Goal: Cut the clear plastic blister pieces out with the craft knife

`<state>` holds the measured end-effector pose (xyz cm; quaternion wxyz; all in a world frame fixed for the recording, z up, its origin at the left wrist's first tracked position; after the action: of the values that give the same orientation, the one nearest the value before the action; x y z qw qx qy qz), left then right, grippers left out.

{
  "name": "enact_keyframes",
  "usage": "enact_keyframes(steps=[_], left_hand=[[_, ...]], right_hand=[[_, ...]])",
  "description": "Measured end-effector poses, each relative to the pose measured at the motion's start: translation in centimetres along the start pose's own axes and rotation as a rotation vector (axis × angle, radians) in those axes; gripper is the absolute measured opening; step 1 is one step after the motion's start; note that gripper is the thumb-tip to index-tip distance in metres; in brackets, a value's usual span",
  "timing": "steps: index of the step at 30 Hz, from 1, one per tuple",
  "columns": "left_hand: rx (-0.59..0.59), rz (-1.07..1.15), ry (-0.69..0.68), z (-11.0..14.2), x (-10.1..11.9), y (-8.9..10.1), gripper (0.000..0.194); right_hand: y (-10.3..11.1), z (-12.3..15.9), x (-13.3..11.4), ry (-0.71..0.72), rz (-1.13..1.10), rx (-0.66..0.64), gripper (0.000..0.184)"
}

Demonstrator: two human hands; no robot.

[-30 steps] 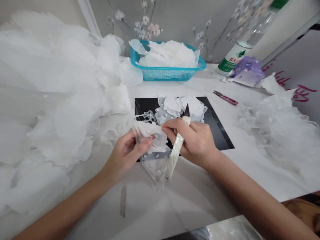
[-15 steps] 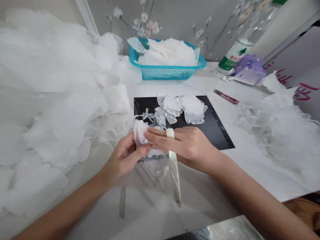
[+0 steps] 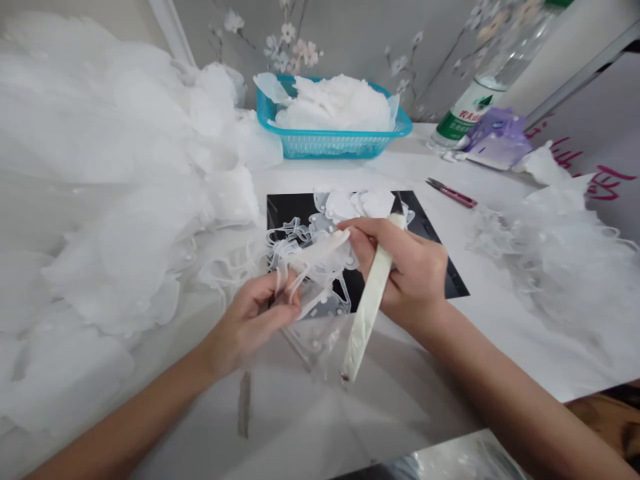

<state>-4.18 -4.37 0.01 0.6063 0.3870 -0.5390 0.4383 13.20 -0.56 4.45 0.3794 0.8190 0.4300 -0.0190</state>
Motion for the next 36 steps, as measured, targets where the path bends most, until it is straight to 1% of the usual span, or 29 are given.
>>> enact_keyframes(steps=[1, 3, 4, 7, 10, 13, 14, 16, 18, 19, 22, 25, 30, 33, 36], left_hand=[[0.007, 0.016, 0.000, 0.0, -0.1, 0.1, 0.019], [0.046, 0.066, 0.000, 0.0, -0.3, 0.3, 0.015], [0.069, 0.088, 0.003, 0.0, -0.4, 0.4, 0.015], [0.175, 0.119, 0.016, 0.0, -0.6, 0.8, 0.027], [0.255, 0.092, 0.014, -0.1, -0.6, 0.9, 0.031], [0.222, 0.062, 0.005, -0.2, -0.5, 0.5, 0.027], [0.200, 0.042, 0.005, -0.2, -0.4, 0.3, 0.026], [0.167, -0.006, -0.004, -0.1, -0.2, 0.1, 0.025], [0.157, -0.051, -0.007, 0.0, 0.0, 0.1, 0.025], [0.159, -0.066, -0.010, 0.0, 0.0, 0.2, 0.025], [0.172, -0.091, -0.010, -0.1, 0.0, 0.5, 0.026], [0.186, -0.111, -0.012, -0.2, 0.0, 0.7, 0.027], [0.162, -0.155, 0.004, -0.2, 0.4, 0.5, 0.030], [0.147, -0.130, 0.003, -0.1, 0.5, 0.6, 0.030], [0.162, -0.102, 0.010, -0.1, 0.3, 0.7, 0.033]], right_hand=[[0.0, -0.1, 0.1, -0.017, -0.034, -0.013, 0.014], [-0.2, -0.1, 0.0, -0.003, -0.089, -0.072, 0.013], [-0.3, 0.0, -0.1, 0.021, -0.103, -0.107, 0.012], [-0.4, 0.2, -0.4, 0.120, -0.112, -0.181, 0.012], [-0.3, 0.3, -0.7, 0.211, -0.092, -0.187, 0.013], [-0.4, 0.4, -0.9, 0.267, -0.069, -0.166, 0.030], [-0.5, 0.4, -0.9, 0.276, -0.072, -0.165, 0.031], [-0.7, 0.6, -1.0, 0.286, -0.092, -0.160, 0.021], [-0.8, 0.7, -1.0, 0.251, -0.104, -0.117, 0.011], [-0.8, 0.7, -0.9, 0.215, -0.097, -0.086, 0.008], [-0.8, 0.7, -0.6, 0.055, -0.044, -0.011, 0.008], [-0.9, 0.6, -0.5, -0.047, -0.007, 0.019, 0.011], [-0.9, 0.6, -0.4, -0.146, -0.011, 0.053, 0.012], [-0.8, 0.5, -0.1, -0.184, -0.030, 0.067, 0.013], [-0.7, 0.4, 0.3, -0.211, -0.067, 0.083, 0.014]])
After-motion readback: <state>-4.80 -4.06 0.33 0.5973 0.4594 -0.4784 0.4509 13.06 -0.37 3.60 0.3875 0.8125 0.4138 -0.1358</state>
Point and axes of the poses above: each hand's wrist, its own z-axis away from the middle knuckle, its own y-axis out of the back of the hand, x = y × z, the point moved 3 cm from there along -z, towards the middle knuckle
